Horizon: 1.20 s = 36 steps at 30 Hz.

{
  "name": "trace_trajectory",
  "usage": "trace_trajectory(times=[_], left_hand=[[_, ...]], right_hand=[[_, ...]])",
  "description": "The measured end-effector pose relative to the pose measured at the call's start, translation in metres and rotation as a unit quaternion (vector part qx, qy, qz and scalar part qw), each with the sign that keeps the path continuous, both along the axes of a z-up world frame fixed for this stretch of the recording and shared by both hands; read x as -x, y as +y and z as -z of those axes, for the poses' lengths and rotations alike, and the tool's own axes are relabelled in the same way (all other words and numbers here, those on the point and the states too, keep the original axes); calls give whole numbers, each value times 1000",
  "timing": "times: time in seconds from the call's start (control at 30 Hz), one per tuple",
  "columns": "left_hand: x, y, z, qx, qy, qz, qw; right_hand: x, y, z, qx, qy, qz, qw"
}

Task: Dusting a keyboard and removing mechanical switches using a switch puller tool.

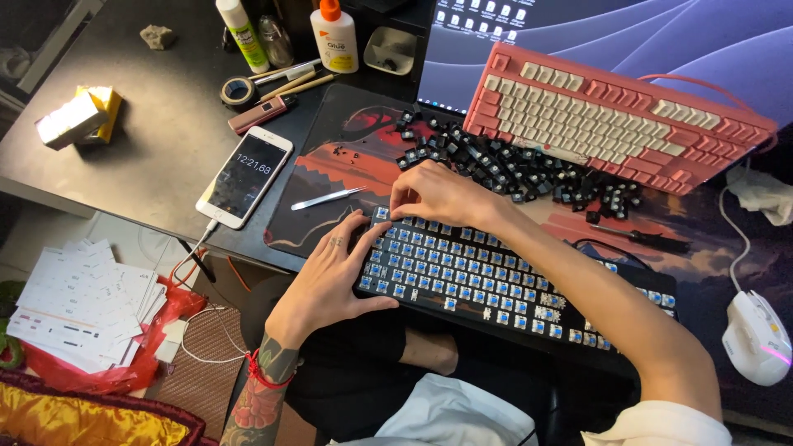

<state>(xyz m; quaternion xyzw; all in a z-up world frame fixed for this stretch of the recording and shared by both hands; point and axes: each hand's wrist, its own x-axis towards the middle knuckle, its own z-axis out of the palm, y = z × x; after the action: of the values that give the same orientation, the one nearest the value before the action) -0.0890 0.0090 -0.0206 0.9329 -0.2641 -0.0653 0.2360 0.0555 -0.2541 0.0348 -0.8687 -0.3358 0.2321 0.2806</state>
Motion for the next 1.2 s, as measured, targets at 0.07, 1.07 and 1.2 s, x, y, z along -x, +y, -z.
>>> trace_trajectory(times=[0.07,1.07,1.2], left_hand=[[0,0,-1,0,7,-1,1000],[-6,-22,-6,-64,-212,-27,975],[-7,-14,-8,10,-119,-22,993]], right_hand=[[0,-3,4,-12,4,1,1000],[109,-364,-7,460,-76,257,847],[114,-361,-35,341,-89,292,889]])
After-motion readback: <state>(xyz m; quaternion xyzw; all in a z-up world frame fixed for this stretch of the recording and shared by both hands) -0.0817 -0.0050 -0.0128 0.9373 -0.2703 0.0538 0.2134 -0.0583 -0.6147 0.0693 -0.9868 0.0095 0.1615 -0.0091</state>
